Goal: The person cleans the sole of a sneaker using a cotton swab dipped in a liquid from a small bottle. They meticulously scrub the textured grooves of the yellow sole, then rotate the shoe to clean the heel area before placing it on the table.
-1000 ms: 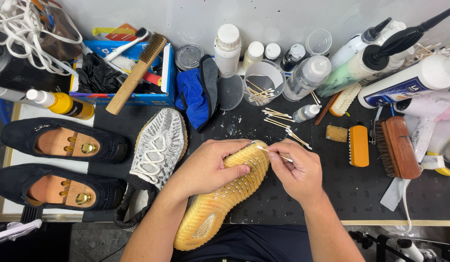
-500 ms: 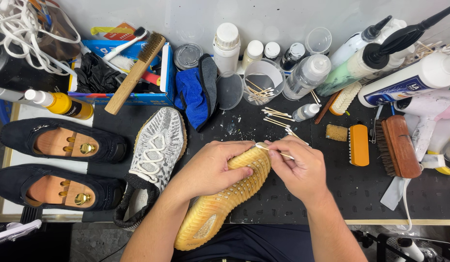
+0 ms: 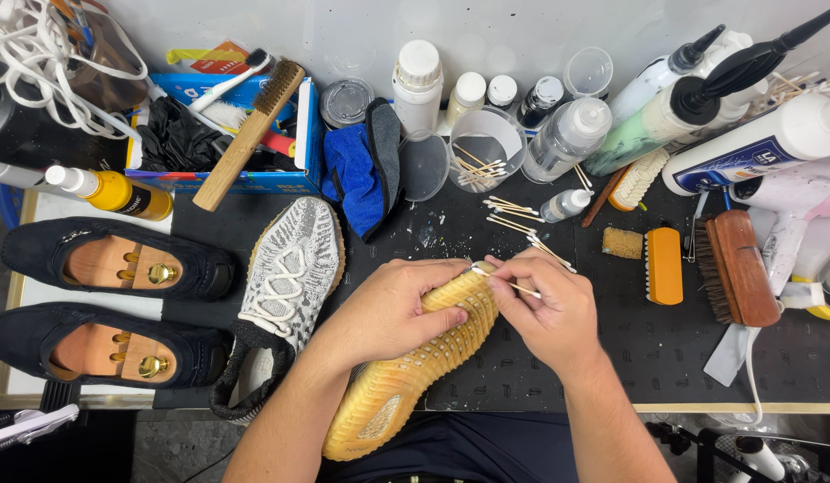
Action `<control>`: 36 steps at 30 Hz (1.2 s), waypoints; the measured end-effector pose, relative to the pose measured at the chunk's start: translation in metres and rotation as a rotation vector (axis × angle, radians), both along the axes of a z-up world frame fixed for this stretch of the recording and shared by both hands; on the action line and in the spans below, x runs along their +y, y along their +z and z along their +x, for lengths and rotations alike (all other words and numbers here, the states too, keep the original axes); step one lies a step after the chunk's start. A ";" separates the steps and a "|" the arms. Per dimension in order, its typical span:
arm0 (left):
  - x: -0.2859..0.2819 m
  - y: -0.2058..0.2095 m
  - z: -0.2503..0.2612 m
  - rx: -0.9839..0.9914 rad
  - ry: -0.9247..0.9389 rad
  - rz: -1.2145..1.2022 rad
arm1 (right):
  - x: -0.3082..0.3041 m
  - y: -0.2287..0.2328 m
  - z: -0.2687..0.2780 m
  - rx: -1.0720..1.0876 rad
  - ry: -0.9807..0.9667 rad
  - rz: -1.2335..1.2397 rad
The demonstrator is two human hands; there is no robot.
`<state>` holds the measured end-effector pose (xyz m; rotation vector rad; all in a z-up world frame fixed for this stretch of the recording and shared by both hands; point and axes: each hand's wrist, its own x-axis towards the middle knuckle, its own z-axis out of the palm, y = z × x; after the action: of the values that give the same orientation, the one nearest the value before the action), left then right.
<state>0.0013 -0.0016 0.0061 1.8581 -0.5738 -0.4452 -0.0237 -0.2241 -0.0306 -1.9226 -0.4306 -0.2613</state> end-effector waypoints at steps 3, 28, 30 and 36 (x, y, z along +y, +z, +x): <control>0.001 0.001 0.001 -0.007 0.009 -0.006 | -0.005 0.002 0.003 0.060 0.023 0.058; -0.003 -0.005 -0.025 -0.134 0.230 0.232 | -0.033 -0.082 -0.005 0.490 0.264 0.476; 0.018 0.003 -0.048 -0.270 0.357 0.404 | -0.041 -0.088 -0.011 0.478 0.255 0.470; 0.078 0.011 -0.088 -0.357 0.787 1.049 | -0.054 -0.106 -0.029 0.450 0.114 0.472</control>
<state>-0.0864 0.0767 0.0172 2.9789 0.2956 0.1911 -0.0530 -0.2776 -0.1363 -1.4302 -0.1549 0.1382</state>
